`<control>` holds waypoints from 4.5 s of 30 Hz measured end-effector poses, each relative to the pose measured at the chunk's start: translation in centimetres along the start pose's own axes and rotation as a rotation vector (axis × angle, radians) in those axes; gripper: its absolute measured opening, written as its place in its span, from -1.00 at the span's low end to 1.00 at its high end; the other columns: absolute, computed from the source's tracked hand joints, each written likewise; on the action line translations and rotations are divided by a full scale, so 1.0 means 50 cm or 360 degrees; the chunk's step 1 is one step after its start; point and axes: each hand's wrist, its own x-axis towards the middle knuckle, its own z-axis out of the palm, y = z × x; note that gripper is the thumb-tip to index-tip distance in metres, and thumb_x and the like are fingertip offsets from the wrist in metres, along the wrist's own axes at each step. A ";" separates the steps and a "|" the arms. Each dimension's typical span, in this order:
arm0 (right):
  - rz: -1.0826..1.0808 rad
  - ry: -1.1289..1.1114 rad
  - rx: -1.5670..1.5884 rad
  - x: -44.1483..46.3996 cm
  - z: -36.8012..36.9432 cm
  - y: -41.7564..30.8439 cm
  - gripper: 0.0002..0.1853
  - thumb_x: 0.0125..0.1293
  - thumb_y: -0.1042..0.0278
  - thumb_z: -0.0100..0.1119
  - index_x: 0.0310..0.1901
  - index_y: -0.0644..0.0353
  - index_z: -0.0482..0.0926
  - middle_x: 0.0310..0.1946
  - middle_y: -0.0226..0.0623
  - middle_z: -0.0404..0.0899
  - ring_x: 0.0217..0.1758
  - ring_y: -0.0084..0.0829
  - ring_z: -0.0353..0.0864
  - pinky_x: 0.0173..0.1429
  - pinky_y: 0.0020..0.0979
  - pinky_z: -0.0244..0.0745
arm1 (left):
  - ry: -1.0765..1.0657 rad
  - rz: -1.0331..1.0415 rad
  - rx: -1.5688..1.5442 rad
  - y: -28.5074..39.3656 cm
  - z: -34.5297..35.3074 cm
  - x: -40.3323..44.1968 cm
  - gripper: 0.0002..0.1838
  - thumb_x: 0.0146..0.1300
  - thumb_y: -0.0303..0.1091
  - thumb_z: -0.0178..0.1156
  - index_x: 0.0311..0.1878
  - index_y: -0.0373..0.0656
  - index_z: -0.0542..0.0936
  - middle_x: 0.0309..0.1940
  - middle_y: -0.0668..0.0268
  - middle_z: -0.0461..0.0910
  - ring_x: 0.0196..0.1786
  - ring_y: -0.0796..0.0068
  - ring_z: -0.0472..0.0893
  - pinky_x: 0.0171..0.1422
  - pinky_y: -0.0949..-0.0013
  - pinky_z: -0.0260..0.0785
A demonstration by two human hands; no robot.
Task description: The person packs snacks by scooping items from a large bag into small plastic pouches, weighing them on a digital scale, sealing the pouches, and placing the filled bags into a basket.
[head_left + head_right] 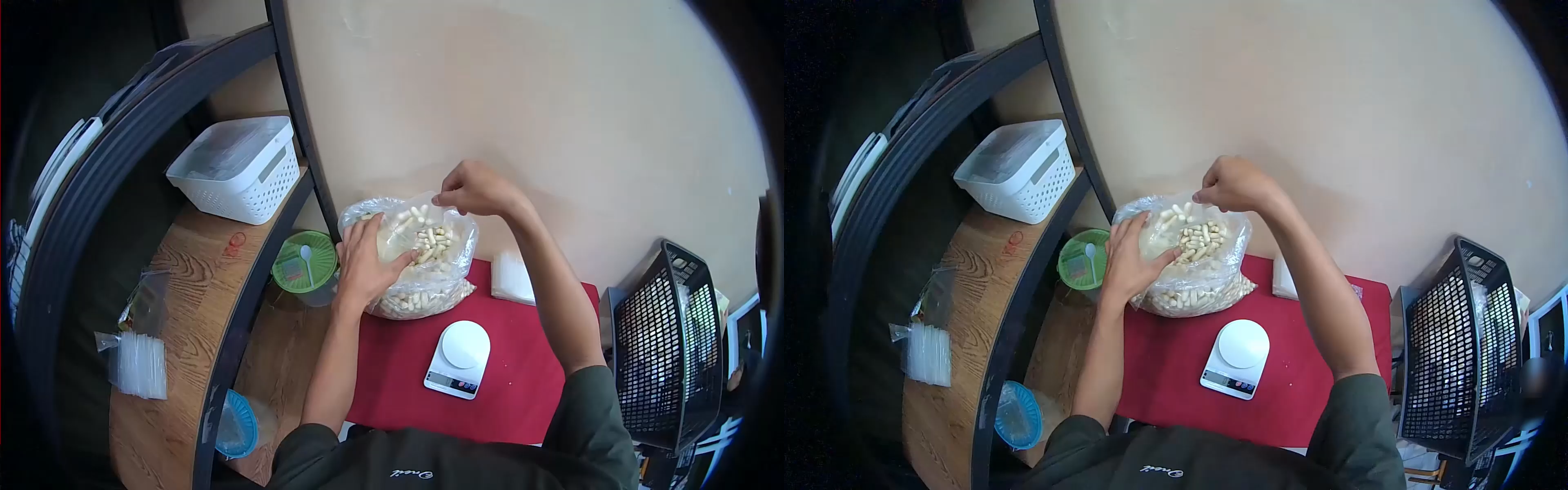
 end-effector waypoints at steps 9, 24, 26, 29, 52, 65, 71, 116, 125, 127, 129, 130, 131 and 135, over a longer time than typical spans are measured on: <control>-0.0140 0.0460 -0.0459 -0.054 0.020 -0.058 -0.78 0.19 0.24 0.33 -0.33 0.24 0.76 -0.40 -0.02 0.71 -0.25 -0.08 0.72 -0.07 -0.15 0.59 | 0.0080 0.0013 -0.0034 0.001 0.022 -0.001 -0.10 -0.03 -0.02 0.53 0.32 -0.28 0.38 0.22 0.07 0.45 0.33 0.04 0.34 0.39 -0.03 0.14; -0.0172 0.0684 -0.0352 0.022 0.221 0.075 -0.75 0.25 0.25 0.26 -0.35 0.30 0.71 -0.40 0.09 0.67 -0.22 0.09 0.67 -0.06 0.01 0.55 | -0.0077 0.0234 -0.2650 -0.064 -0.030 -0.065 0.02 0.29 0.26 0.17 0.55 -0.28 0.04 0.00 0.09 0.50 0.01 0.24 0.56 0.14 0.27 0.44; -0.0216 0.0581 -0.0251 0.019 0.249 0.067 -0.79 0.26 0.29 0.28 -0.33 0.29 0.72 -0.40 0.06 0.67 -0.22 0.07 0.67 -0.04 -0.08 0.54 | -0.0282 0.0241 -0.3037 -0.067 -0.035 -0.080 0.10 0.29 0.28 0.17 0.60 -0.14 -0.18 0.04 -0.09 0.50 -0.04 0.10 0.61 0.05 0.15 0.52; -0.0317 0.0707 -0.0296 -0.008 0.237 0.037 -0.79 0.25 0.30 0.32 -0.27 0.31 0.70 -0.28 0.01 0.68 -0.12 0.00 0.66 0.00 -0.14 0.53 | -0.0423 0.0187 -0.2952 -0.064 -0.034 -0.108 0.12 0.28 0.29 0.17 0.61 0.01 -0.30 0.07 -0.21 0.49 -0.04 0.02 0.63 0.02 0.07 0.56; 0.0613 0.1137 0.1764 -0.384 0.436 0.269 -0.92 0.34 0.54 0.23 -0.25 0.39 0.63 -0.38 -0.28 0.65 -0.38 -0.54 0.64 -0.30 -0.49 0.65 | -0.1405 -0.0532 -0.1750 -0.204 0.102 -0.344 -0.37 0.41 -0.19 0.24 0.45 -0.17 0.28 0.19 0.17 0.51 0.19 0.43 0.53 0.24 0.38 0.39; 0.0939 0.1190 0.1301 -0.392 0.602 0.376 -0.45 0.29 0.25 0.33 0.25 0.27 0.41 0.01 0.02 0.65 0.06 -0.27 0.67 0.07 -0.32 0.57 | -0.1048 -0.0852 -0.1224 -0.259 0.168 -0.397 -0.66 0.46 -0.29 0.14 0.20 -0.25 0.52 -0.04 0.23 0.64 0.03 0.49 0.61 0.10 0.42 0.45; 0.1237 0.1229 0.1447 -0.461 0.551 0.357 -0.41 0.38 0.16 0.26 0.33 0.22 0.34 0.15 -0.03 0.53 0.10 -0.38 0.58 -0.03 -0.38 0.59 | -0.0965 -0.0895 -0.1282 -0.263 0.176 -0.403 -0.68 0.48 -0.25 0.13 0.15 -0.25 0.55 -0.07 0.22 0.65 0.00 0.48 0.62 0.09 0.41 0.45; 0.0281 0.1175 0.0747 -0.375 0.224 0.135 -0.83 0.31 0.40 0.29 -0.25 0.37 0.65 -0.46 -0.26 0.65 -0.40 -0.56 0.60 -0.31 -0.52 0.44 | -0.0670 0.0115 -0.1464 0.053 0.257 -0.258 -0.07 0.07 -0.23 0.53 0.44 -0.22 0.22 0.25 0.11 0.41 0.31 0.28 0.42 0.36 0.20 0.32; -0.0037 0.0443 -0.0470 -0.015 0.230 0.049 -0.73 0.11 0.35 0.38 -0.19 0.34 0.69 -0.23 0.06 0.69 -0.07 -0.03 0.70 0.02 -0.07 0.57 | -0.0695 -0.0117 -0.2198 -0.054 0.097 -0.306 0.00 0.08 0.07 0.51 0.43 -0.29 0.25 0.18 0.22 0.43 0.22 0.46 0.42 0.34 0.33 0.27; 0.0011 0.0337 -0.0621 0.040 0.254 0.052 -0.77 0.11 0.41 0.34 -0.21 0.33 0.69 -0.23 0.07 0.69 -0.07 -0.01 0.70 0.02 -0.07 0.58 | -0.0643 -0.0091 -0.2127 -0.065 0.073 -0.306 0.06 0.08 0.22 0.45 0.43 -0.33 0.22 0.14 0.22 0.43 0.16 0.47 0.44 0.29 0.35 0.29; 0.0065 0.0233 -0.0773 0.072 0.273 0.054 -0.81 0.10 0.46 0.30 -0.23 0.33 0.68 -0.22 0.08 0.68 -0.07 0.01 0.70 0.02 -0.07 0.60 | -0.0408 -0.0136 -0.2149 -0.074 0.057 -0.310 0.09 0.08 0.27 0.42 0.44 -0.33 0.19 0.12 0.21 0.43 0.11 0.46 0.45 0.25 0.36 0.31; 0.0035 0.0272 -0.0769 0.081 0.279 0.054 -0.82 0.08 0.51 0.25 -0.25 0.32 0.68 -0.21 0.08 0.68 -0.08 0.03 0.70 0.02 -0.07 0.61 | -0.0403 -0.0156 -0.2165 -0.090 0.054 -0.316 0.12 0.08 0.31 0.39 0.45 -0.34 0.17 0.11 0.19 0.43 0.10 0.45 0.45 0.23 0.35 0.32; 0.0009 0.0308 -0.0764 0.088 0.285 0.057 -0.82 0.06 0.56 0.21 -0.26 0.32 0.69 -0.20 0.09 0.67 -0.08 0.04 0.70 0.01 -0.07 0.62 | -0.0401 -0.0151 -0.2164 -0.099 0.050 -0.320 0.12 0.08 0.31 0.39 0.45 -0.34 0.17 0.11 0.19 0.43 0.10 0.45 0.45 0.23 0.35 0.32; -0.0099 0.0305 -0.0795 0.093 0.297 0.052 -0.83 0.05 0.57 0.19 -0.29 0.33 0.68 -0.20 0.08 0.67 -0.09 0.04 0.70 -0.02 -0.07 0.63 | -0.0178 -0.0187 -0.2003 -0.147 0.056 -0.332 0.19 0.07 0.51 0.23 0.46 -0.34 0.16 0.12 0.17 0.44 0.03 0.48 0.50 0.10 0.40 0.41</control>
